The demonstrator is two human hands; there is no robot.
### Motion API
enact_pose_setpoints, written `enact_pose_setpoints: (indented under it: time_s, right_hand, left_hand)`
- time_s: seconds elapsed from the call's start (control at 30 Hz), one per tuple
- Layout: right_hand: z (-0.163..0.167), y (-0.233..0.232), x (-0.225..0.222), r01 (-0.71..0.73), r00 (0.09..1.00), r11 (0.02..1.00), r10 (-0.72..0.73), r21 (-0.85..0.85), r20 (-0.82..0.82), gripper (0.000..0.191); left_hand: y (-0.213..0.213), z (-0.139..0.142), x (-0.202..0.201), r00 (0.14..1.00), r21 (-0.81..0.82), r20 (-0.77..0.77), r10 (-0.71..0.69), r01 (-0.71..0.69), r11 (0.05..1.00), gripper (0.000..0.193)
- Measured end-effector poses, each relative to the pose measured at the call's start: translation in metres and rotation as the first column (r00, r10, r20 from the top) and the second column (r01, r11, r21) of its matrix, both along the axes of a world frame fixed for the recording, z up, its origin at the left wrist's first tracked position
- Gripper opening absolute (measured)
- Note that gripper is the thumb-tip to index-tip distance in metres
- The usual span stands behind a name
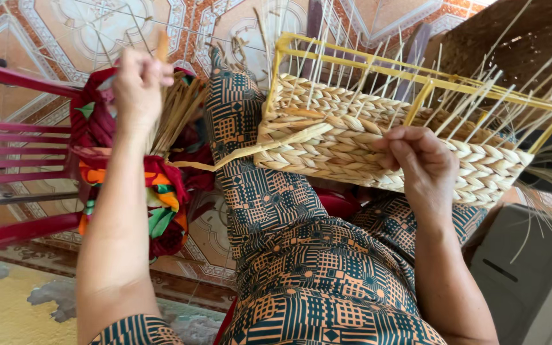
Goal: The person weaves a basket by hand, interlacing dried plant fibers through a yellow wire frame. They repeatedly pull and tuck strands to build up the basket walls, occasionally adjusting the frame and reaching for additional material from a nearby bundle.
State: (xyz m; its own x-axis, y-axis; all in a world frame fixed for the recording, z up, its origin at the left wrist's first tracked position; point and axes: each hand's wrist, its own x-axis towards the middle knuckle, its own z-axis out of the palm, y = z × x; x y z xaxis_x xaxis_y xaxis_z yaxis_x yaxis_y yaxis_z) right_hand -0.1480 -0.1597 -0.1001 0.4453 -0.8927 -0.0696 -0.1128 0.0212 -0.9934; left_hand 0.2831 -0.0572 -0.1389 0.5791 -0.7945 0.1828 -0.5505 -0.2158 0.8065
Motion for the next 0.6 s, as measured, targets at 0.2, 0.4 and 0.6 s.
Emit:
enact_pose_setpoints:
  time_s: [0.2,0.4,0.6]
  right_hand:
    - [0.011,-0.001,0.022,-0.052,0.994,0.993,0.042,-0.102,-0.100,0.016]
    - [0.016,-0.005,0.062,-0.167,0.943,0.907,0.032,-0.387,-0.332,0.030]
    - [-0.002,-0.010,0.077,-0.155,0.965,0.865,0.028,-0.477,-0.262,0.014]
  left_hand:
    - [0.003,0.096,-0.025,0.893,-0.260,0.449,-0.025,0.158,0.953,0.019]
    - [0.011,0.179,-0.111,0.682,-0.062,0.671,-0.290,0.442,0.895,0.011]
    - [-0.025,0.095,-0.170,0.757,-0.177,0.264,-0.598,0.648,0.741,0.028]
